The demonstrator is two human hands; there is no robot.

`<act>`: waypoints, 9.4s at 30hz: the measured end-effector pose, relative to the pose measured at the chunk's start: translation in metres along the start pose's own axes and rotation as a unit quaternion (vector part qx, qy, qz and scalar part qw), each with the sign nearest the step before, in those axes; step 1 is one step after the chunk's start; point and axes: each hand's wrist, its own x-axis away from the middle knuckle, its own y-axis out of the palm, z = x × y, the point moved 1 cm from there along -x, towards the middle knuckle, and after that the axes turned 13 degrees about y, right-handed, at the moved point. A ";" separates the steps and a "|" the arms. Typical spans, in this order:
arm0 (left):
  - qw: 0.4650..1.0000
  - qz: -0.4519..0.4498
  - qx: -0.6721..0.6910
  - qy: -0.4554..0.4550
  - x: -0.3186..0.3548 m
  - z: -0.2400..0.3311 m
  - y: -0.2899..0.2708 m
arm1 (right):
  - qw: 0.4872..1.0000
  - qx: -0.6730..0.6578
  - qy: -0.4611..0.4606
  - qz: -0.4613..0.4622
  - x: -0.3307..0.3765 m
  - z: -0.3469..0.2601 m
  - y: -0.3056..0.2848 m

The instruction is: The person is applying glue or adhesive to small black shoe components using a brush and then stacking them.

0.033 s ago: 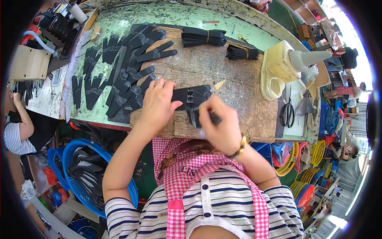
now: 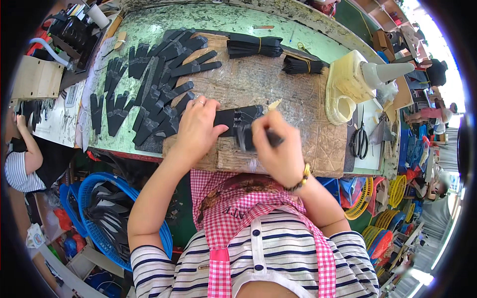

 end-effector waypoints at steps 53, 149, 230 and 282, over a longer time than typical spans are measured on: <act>0.988 -0.010 -0.005 -0.156 -0.006 0.007 -0.001 | 0.985 -0.148 0.078 -0.027 -0.023 -0.016 -0.027; 0.868 -0.163 0.469 0.010 -0.138 0.102 0.075 | 0.991 0.100 0.005 0.086 -0.023 0.087 -0.132; 0.920 0.133 -0.236 -0.283 0.037 -0.127 -0.109 | 0.956 0.182 -0.013 0.230 -0.042 0.110 -0.206; 0.976 0.123 -0.151 0.099 0.065 -0.005 -0.048 | 0.953 0.169 -0.232 0.093 -0.113 0.007 -0.008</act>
